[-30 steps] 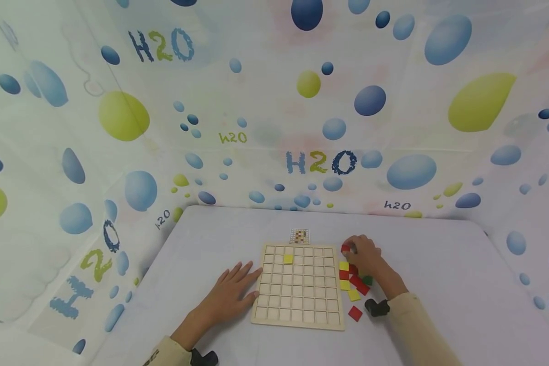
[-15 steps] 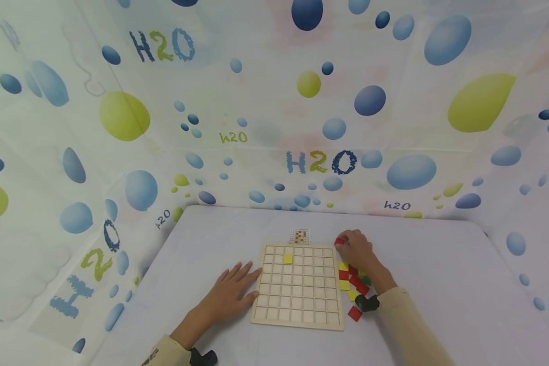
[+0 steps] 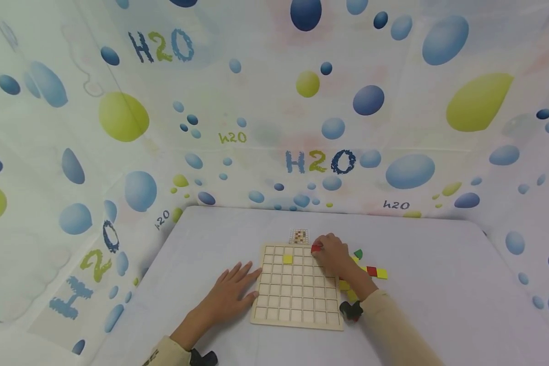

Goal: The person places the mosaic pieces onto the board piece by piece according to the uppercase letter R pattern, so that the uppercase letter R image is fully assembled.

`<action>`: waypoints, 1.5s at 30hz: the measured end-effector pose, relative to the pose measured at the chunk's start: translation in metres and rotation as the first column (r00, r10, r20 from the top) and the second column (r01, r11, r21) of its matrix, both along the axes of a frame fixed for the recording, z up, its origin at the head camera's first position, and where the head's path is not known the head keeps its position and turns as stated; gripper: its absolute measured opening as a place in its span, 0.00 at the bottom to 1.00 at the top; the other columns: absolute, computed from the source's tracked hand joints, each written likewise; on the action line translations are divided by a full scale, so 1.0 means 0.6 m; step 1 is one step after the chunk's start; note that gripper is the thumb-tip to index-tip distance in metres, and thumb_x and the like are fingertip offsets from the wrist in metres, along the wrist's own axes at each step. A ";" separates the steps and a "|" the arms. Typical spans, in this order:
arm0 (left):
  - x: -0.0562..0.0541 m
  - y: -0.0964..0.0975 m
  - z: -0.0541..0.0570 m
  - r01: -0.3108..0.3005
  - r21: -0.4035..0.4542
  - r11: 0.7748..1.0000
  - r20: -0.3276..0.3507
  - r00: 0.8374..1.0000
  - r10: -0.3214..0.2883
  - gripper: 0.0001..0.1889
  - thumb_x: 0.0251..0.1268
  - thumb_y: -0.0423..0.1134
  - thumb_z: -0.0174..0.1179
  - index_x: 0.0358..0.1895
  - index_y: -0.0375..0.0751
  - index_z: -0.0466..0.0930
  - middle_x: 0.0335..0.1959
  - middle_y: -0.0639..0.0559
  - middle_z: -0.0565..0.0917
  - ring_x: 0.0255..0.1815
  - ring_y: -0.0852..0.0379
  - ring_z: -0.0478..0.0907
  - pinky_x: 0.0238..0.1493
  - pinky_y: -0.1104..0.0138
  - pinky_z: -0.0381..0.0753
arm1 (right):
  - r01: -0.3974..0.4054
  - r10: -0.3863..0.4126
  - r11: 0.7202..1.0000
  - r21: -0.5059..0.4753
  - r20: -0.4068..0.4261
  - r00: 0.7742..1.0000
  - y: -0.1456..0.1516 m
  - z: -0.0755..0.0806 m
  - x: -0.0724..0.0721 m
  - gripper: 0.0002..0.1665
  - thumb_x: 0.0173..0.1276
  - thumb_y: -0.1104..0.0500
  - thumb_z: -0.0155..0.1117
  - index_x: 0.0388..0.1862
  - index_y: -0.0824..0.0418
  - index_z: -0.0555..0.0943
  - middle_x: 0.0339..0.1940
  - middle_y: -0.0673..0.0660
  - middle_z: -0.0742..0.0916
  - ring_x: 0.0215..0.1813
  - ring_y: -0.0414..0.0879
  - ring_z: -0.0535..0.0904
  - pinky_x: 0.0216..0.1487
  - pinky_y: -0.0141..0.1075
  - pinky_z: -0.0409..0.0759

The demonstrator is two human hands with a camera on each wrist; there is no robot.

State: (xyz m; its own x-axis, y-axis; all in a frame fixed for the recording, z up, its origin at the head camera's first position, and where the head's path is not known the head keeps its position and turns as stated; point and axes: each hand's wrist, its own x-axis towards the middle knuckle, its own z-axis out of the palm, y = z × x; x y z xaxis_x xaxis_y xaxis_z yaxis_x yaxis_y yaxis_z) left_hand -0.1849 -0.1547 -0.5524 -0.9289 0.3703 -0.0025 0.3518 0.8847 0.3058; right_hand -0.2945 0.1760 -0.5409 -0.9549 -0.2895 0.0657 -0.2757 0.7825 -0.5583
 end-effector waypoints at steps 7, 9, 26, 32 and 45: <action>0.002 0.000 0.003 -0.003 0.007 1.000 0.011 1.000 0.003 0.32 0.80 0.59 0.53 0.82 0.59 0.65 0.85 0.47 0.61 0.86 0.38 0.53 0.80 0.34 0.55 | -0.075 0.076 0.997 0.029 -0.042 0.996 -0.040 0.000 0.023 0.14 0.73 0.56 0.72 0.54 0.60 0.85 0.48 0.58 0.84 0.50 0.54 0.79 0.46 0.53 0.73; 0.002 -0.001 0.003 -0.002 0.007 1.000 0.011 1.000 0.002 0.32 0.80 0.59 0.53 0.82 0.59 0.65 0.85 0.47 0.62 0.86 0.38 0.54 0.80 0.34 0.55 | -0.089 0.090 0.996 0.024 -0.049 0.995 -0.050 0.002 0.030 0.13 0.72 0.57 0.73 0.53 0.60 0.84 0.46 0.57 0.84 0.49 0.54 0.79 0.45 0.51 0.73; 0.006 -0.006 0.005 0.010 0.023 1.000 0.011 1.000 -0.011 0.31 0.81 0.58 0.52 0.82 0.58 0.66 0.85 0.47 0.62 0.86 0.38 0.54 0.81 0.35 0.55 | -0.083 0.083 0.996 0.018 -0.016 0.996 -0.082 0.007 0.050 0.06 0.72 0.62 0.72 0.47 0.58 0.86 0.47 0.55 0.85 0.50 0.52 0.78 0.52 0.51 0.78; 0.006 -0.007 0.003 0.014 0.020 1.000 0.008 1.000 -0.014 0.32 0.81 0.59 0.51 0.82 0.58 0.65 0.85 0.47 0.62 0.86 0.38 0.53 0.81 0.36 0.54 | -0.118 0.120 0.993 0.022 -0.123 0.985 -0.081 0.004 0.058 0.03 0.69 0.64 0.74 0.41 0.60 0.88 0.46 0.58 0.85 0.47 0.54 0.77 0.48 0.49 0.79; 0.006 -0.007 0.004 0.015 0.020 1.000 0.006 1.000 -0.015 0.31 0.80 0.58 0.52 0.82 0.57 0.66 0.85 0.46 0.62 0.86 0.38 0.54 0.80 0.35 0.55 | 0.014 -0.014 1.000 0.016 0.005 1.000 -0.025 0.015 0.083 0.09 0.76 0.61 0.67 0.52 0.55 0.87 0.51 0.57 0.83 0.54 0.54 0.78 0.55 0.56 0.76</action>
